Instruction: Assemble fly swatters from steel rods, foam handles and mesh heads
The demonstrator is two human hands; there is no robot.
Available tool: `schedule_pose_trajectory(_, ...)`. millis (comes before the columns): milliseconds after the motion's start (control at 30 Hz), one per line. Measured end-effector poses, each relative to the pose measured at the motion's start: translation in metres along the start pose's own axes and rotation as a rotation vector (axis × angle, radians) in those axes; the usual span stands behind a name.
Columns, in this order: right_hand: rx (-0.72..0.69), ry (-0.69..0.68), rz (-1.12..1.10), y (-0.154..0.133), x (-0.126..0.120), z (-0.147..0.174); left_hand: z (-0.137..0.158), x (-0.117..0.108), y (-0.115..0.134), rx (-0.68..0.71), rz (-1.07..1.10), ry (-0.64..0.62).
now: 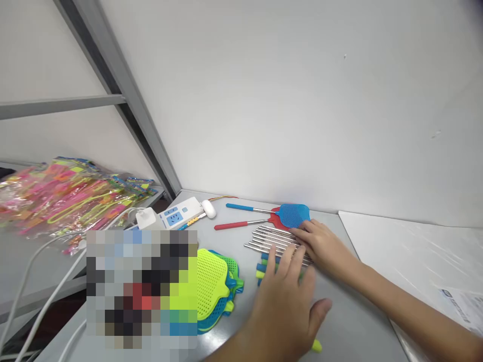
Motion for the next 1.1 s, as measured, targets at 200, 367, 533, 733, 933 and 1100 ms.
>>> schedule_pose_trajectory(200, -0.036, 0.025, 0.067, -0.004, 0.002, -0.003, 0.006, 0.016, -0.006, 0.017, -0.102, -0.098)
schedule_pose_trajectory(367, -0.094, 0.042, 0.124, -0.006, 0.002, -0.003, 0.005, 0.016, -0.007, -0.020, -0.120, -0.096)
schedule_pose_trajectory(533, -0.136, 0.047, 0.131, -0.002, 0.003, -0.004, 0.005, 0.017, -0.009, -0.078, -0.166, -0.006)
schedule_pose_trajectory(733, -0.086, 0.060, 0.046, 0.001, -0.002, -0.007, 0.011, 0.019, -0.005, -0.035, -0.158, 0.090)
schedule_pose_trajectory(933, -0.045, 0.029, 0.035, -0.003, 0.000, -0.010, 0.007, 0.015, -0.005, -0.037, -0.187, 0.115)
schedule_pose_trajectory(1100, -0.052, 0.015, 0.049, -0.006, 0.003, -0.016, 0.008, 0.016, -0.004, -0.029, -0.187, 0.129)
Point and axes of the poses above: each hand's wrist, its own z-axis away from the middle knuckle, its own x-axis out of the palm, y = z × x, the point moved 5 cm from there along -z, towards the middle knuckle, and after that the axes turned 10 degrees about x, right-handed, at the moved point
